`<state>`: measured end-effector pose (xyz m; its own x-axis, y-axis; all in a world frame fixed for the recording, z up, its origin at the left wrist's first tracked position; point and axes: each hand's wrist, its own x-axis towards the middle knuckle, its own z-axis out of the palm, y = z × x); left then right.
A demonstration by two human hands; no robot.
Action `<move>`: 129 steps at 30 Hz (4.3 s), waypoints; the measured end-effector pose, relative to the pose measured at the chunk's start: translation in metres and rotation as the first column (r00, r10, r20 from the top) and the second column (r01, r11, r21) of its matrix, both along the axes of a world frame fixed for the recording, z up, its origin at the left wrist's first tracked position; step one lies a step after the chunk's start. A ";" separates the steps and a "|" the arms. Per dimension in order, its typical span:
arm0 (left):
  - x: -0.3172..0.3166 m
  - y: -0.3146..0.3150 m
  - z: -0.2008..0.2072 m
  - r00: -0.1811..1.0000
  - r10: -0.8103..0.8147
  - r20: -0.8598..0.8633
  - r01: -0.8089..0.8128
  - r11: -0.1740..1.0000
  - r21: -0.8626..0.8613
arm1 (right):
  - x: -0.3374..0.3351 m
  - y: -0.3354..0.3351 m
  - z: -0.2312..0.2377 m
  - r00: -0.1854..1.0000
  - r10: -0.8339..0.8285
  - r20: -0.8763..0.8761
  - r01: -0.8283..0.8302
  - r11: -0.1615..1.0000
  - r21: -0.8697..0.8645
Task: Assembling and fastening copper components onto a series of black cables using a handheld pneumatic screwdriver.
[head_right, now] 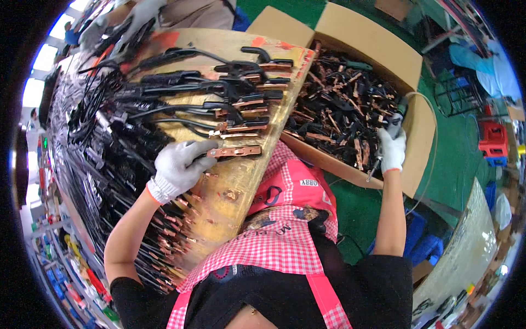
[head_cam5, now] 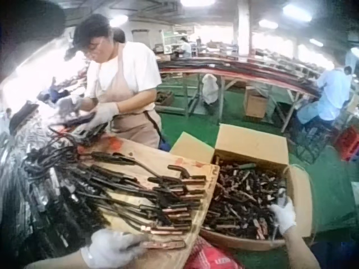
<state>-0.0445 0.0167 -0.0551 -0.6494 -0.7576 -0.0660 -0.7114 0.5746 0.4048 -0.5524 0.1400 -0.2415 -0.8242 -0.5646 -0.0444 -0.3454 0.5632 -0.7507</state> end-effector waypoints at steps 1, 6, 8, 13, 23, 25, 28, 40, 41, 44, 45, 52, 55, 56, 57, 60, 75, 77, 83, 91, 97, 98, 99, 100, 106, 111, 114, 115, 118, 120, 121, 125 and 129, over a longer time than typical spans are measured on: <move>0.001 -0.001 0.001 1.000 0.013 0.022 -0.013 1.000 0.017 | 0.018 -0.011 0.029 0.945 -0.046 0.325 0.054 0.998 -0.013; -0.001 -0.009 -0.003 0.999 -0.038 -0.010 0.038 0.996 0.075 | 0.075 -0.046 0.105 0.415 0.529 0.741 0.357 0.654 -0.667; -0.002 -0.008 -0.005 0.999 -0.040 0.003 0.040 0.999 -0.014 | 0.111 -0.060 0.136 0.347 0.592 0.727 0.384 0.617 -0.687; -0.005 -0.001 -0.010 1.000 -0.006 0.010 0.007 0.993 -0.122 | 0.212 -0.076 0.166 0.731 0.680 0.060 -0.336 0.434 -0.836; -0.008 -0.001 -0.014 0.988 -0.007 0.155 0.023 0.994 -0.103 | 0.303 -0.103 0.170 0.323 0.898 0.300 -0.082 0.342 -0.936; -0.006 -0.002 -0.016 0.993 -0.003 0.114 0.016 0.994 -0.107 | 0.298 -0.104 0.169 0.237 0.919 0.315 -0.108 0.347 -0.932; -0.005 0.000 -0.015 0.996 0.005 0.095 0.005 0.994 -0.111 | 0.291 -0.100 0.175 0.053 0.946 0.320 -0.098 0.324 -0.941; -0.004 0.000 -0.018 0.992 0.002 0.127 0.007 0.997 -0.072 | 0.298 -0.089 0.192 0.023 0.937 0.350 -0.061 0.350 -0.935; -0.005 -0.001 -0.018 0.992 0.000 0.125 0.010 0.997 -0.081 | 0.298 -0.089 0.192 0.027 0.936 0.352 -0.065 0.353 -0.933; -0.005 -0.001 -0.020 0.995 -0.009 0.100 0.019 0.994 -0.105 | 0.298 -0.092 0.199 0.057 0.935 0.350 -0.089 0.354 -0.931; -0.005 0.000 -0.021 0.996 -0.013 0.087 0.023 0.993 -0.113 | 0.298 -0.093 0.201 0.040 0.942 0.334 -0.080 0.337 -0.938; -0.008 0.001 -0.020 0.999 0.025 0.034 -0.023 0.998 -0.057 | 0.308 -0.094 0.203 0.192 0.956 0.224 -0.245 0.267 -0.932; -0.007 0.002 -0.023 0.999 0.033 0.010 -0.032 0.998 -0.060 | 0.308 -0.094 0.206 0.189 0.952 0.240 -0.266 0.285 -0.921; -0.008 0.003 -0.024 0.999 0.044 0.023 -0.042 0.996 -0.078 | 0.309 -0.094 0.207 0.187 0.950 0.250 -0.262 0.293 -0.919; -0.009 0.004 -0.024 0.998 0.055 0.036 -0.051 0.994 -0.096 | 0.309 -0.093 0.207 0.186 0.948 0.259 -0.256 0.301 -0.918; -0.006 0.006 -0.028 0.998 0.068 0.012 -0.066 0.995 -0.080 | 0.311 -0.093 0.201 0.199 0.954 0.223 -0.242 0.269 -0.932; -0.006 0.007 -0.027 0.998 0.055 0.030 -0.051 0.993 -0.104 | 0.311 -0.088 0.200 0.196 0.952 0.237 -0.234 0.280 -0.931; -0.008 0.007 -0.024 0.999 0.050 0.020 -0.046 0.987 -0.155 | 0.310 -0.091 0.205 0.237 0.928 0.288 -0.182 0.333 -0.925; -0.006 0.012 -0.027 0.996 0.073 -0.057 -0.081 0.984 -0.159 | 0.283 -0.093 0.205 0.222 0.816 0.534 0.014 0.546 -0.838; -0.032 -0.010 0.006 0.915 0.234 -0.330 -0.258 0.965 -0.033 | 0.097 -0.049 0.105 0.850 0.157 0.502 -0.042 0.972 -0.233; -0.044 -0.020 0.015 0.955 0.176 -0.237 -0.173 0.984 0.035 | 0.024 0.029 0.030 0.992 -0.035 -0.124 0.083 0.908 0.410; -0.043 -0.021 0.018 0.960 0.181 -0.214 -0.171 0.983 0.062 | 0.030 0.029 0.039 0.986 0.018 -0.167 0.064 0.879 0.472; -0.039 -0.021 0.019 0.972 0.139 -0.189 -0.138 0.990 0.023 | 0.041 0.028 0.046 0.916 0.150 -0.373 0.059 0.868 0.493; -0.033 -0.021 0.019 0.984 0.102 -0.144 -0.105 0.994 -0.010 | 0.064 0.014 0.071 0.885 0.186 -0.428 -0.026 0.935 0.354; -0.011 -0.014 0.014 0.997 0.003 -0.078 -0.013 0.992 -0.127 | 0.223 -0.073 0.192 0.409 0.731 -0.547 -0.913 0.320 -0.255; 0.008 -0.005 0.035 0.993 0.027 -0.115 -0.037 0.996 -0.084 | 0.314 -0.105 0.207 0.090 0.817 -0.570 -0.957 0.229 0.178; 0.017 -0.011 0.045 0.989 0.068 -0.135 -0.072 0.997 -0.020 | 0.317 -0.125 0.238 -0.078 0.832 -0.550 -0.952 0.102 0.289; 0.020 -0.013 0.052 0.989 0.073 -0.130 -0.067 0.996 0.052 | 0.319 -0.133 0.251 -0.176 0.822 -0.542 -0.917 0.063 0.394; 0.030 -0.019 0.058 0.969 -0.039 -0.245 0.065 0.993 0.102 | 0.315 -0.144 0.277 -0.385 0.778 -0.496 -0.817 -0.038 0.576; 0.044 -0.020 0.056 0.968 -0.074 -0.241 0.106 0.987 0.122 | 0.325 -0.152 0.274 -0.463 0.769 -0.441 -0.748 -0.072 0.660; 0.045 -0.022 0.056 0.960 -0.097 -0.264 0.132 0.984 0.118 | 0.329 -0.153 0.286 -0.506 0.792 -0.341 -0.674 -0.117 0.729; 0.035 -0.036 0.080 0.948 -0.216 -0.235 0.261 0.947 0.184 | 0.317 -0.159 0.314 -0.531 0.806 -0.260 -0.694 -0.238 0.680; 0.036 -0.033 0.073 0.921 -0.302 -0.247 0.350 0.920 0.178 | 0.313 -0.167 0.315 -0.606 0.771 -0.195 -0.687 -0.384 0.616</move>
<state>-0.0080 -0.0158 0.0183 -0.8742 -0.4841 -0.0371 -0.3839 0.6425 0.6632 -0.2390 -0.0265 0.0732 0.8697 -0.4411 -0.2214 -0.4784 -0.8637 -0.1585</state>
